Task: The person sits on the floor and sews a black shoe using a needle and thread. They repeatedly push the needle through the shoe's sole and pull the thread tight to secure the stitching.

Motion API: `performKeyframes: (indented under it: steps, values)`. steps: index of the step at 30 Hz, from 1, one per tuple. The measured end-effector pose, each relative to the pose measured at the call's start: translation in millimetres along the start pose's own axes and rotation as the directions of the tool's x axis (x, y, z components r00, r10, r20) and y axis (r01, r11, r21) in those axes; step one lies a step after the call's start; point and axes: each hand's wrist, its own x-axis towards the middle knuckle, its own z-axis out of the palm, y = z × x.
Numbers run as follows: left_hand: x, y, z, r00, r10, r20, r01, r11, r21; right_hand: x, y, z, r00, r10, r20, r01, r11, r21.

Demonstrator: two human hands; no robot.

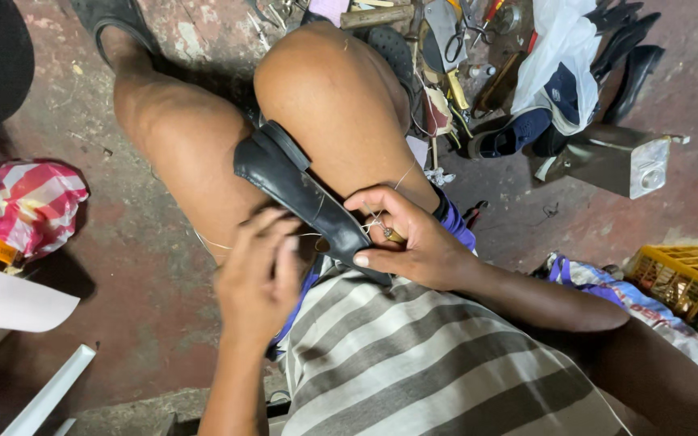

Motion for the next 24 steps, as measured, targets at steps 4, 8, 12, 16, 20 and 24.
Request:
performKeyframes:
  steps: [4,8,12,16,20,24]
  values:
    - [20,5,10,0.949,-0.109,0.296,0.138,0.987,-0.081,-9,-20,-9,1.0,0.016,0.003,-0.015,0.97,-0.244]
    - [34,1,5,0.84,-0.195,0.506,0.275,0.958,-0.086,-16,-47,-24,0.866,0.498,-0.05,-0.341,0.515,-0.787]
    - [35,-4,9,0.875,-0.126,0.468,0.223,0.962,-0.157,-21,-57,-45,0.948,0.318,0.011,-0.141,0.451,-0.881]
    - [25,-12,17,0.868,-0.163,0.468,0.287,0.936,-0.206,-4,-39,-35,0.993,-0.084,0.08,0.113,0.564,-0.818]
    - [7,-20,28,0.906,-0.234,0.352,0.349,0.884,-0.311,6,-35,-32,0.984,0.177,0.032,-0.088,0.63,-0.772]
    - [-1,-19,34,0.862,-0.284,0.42,0.484,0.707,-0.515,-3,-29,-42,0.996,-0.06,0.064,0.087,0.706,-0.703]
